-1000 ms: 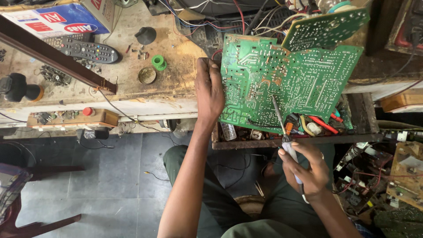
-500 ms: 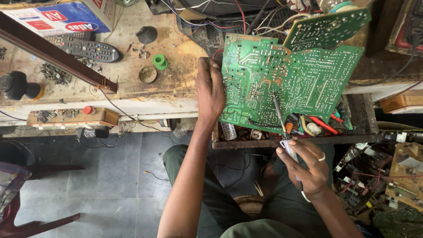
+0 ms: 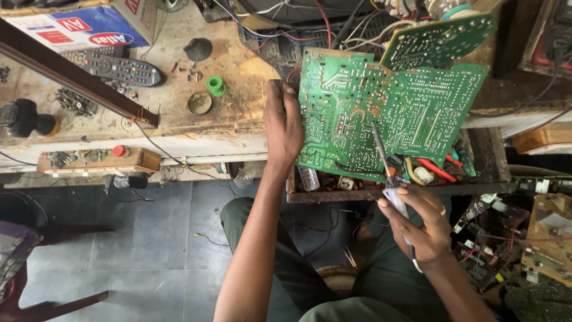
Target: The person sits on the floor and works on a green circuit board, using a soldering iron to solder components and a multimeter to test connections. The person handles the board, soldering iron, and multimeter probes throughout the task.
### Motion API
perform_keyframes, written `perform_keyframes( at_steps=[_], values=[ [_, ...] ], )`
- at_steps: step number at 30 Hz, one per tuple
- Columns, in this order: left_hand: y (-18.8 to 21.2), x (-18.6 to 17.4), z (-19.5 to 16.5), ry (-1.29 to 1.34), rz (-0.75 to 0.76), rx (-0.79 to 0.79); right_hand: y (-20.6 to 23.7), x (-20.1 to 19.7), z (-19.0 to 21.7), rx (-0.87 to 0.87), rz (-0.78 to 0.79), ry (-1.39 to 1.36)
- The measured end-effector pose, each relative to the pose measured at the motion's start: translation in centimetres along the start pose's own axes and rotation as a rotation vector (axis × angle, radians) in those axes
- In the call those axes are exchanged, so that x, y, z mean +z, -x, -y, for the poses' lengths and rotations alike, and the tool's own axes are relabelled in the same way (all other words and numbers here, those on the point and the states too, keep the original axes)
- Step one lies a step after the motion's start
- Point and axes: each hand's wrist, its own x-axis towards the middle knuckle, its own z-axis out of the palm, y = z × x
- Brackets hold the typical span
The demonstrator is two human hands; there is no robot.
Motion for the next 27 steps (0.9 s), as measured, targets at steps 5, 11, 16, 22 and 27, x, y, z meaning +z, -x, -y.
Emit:
perform_keyframes(
  at_steps=[5,11,16,22,27],
  values=[
    [0.1,0.0,0.3,-0.02,-0.005,-0.027,0.6,0.0,0.2,0.028,0.015,-0.043],
    [0.2,0.2,0.6,0.001,-0.004,0.009,1.9,1.0,0.9,0.133,-0.019,-0.051],
    [0.2,0.1,0.3,0.007,-0.002,-0.003,2.3,1.7,0.7,0.163,-0.056,-0.085],
    [0.2,0.0,0.3,0.01,-0.002,-0.008,3.3,2.2,1.0,0.172,-0.068,-0.065],
    [0.2,0.1,0.4,-0.005,-0.009,-0.006,3.4,2.7,0.3,0.118,-0.071,0.029]
  ],
)
